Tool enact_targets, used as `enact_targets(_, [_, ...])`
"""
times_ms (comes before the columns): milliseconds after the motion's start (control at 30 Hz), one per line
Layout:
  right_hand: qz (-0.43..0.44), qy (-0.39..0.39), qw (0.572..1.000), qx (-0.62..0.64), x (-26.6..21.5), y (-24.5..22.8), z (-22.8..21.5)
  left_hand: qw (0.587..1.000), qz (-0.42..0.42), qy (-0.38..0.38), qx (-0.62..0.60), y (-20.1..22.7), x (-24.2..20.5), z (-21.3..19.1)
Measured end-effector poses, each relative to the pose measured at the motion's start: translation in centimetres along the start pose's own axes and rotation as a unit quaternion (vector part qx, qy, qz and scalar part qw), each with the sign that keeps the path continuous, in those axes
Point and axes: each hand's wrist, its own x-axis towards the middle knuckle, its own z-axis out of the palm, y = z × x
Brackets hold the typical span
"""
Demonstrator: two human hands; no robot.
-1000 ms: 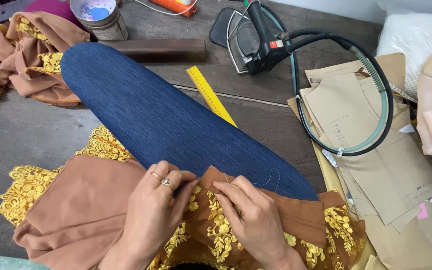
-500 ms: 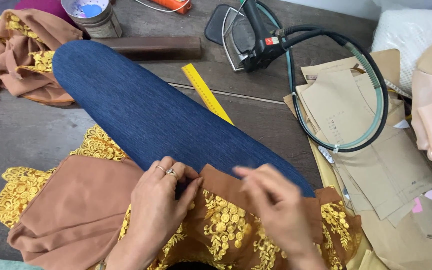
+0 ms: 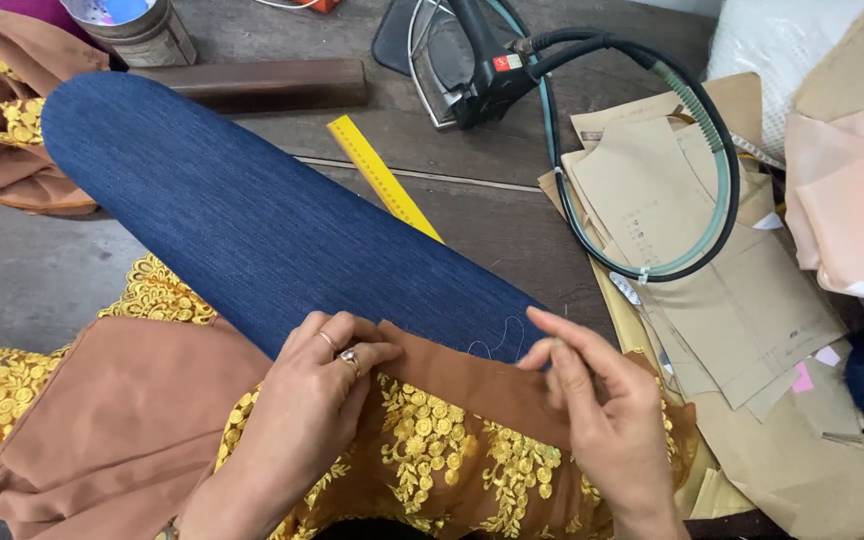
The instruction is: Pinning a brown fabric trim onto a yellow patterned fabric by hand
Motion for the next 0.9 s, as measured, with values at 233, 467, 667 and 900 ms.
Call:
enact_targets(233, [-0.214, -0.114, 0.957, -0.156, -2.5, 0.2, 3.2, 0.997, 0.056, 0.028, 0.045, -0.3, -0.6, 0.4])
enact_targets(467, [-0.224, -0.16, 0.949, -0.152, -2.7, -0.5, 4.5, 0.992, 0.091, 0.051, 0.067, -0.3, -1.1, 0.4])
enact_targets(667, [-0.205, -0.159, 0.956, -0.137, -2.6, 0.0, 4.3, 0.982, 0.165, 0.059, 0.075, 0.2, -2.3, 1.1])
enact_targets(900, [-0.056, -0.058, 0.997, 0.011, -1.2, 0.4, -0.2, 0.964, 0.201, -0.005, 0.176, -0.4, -3.3, 1.6])
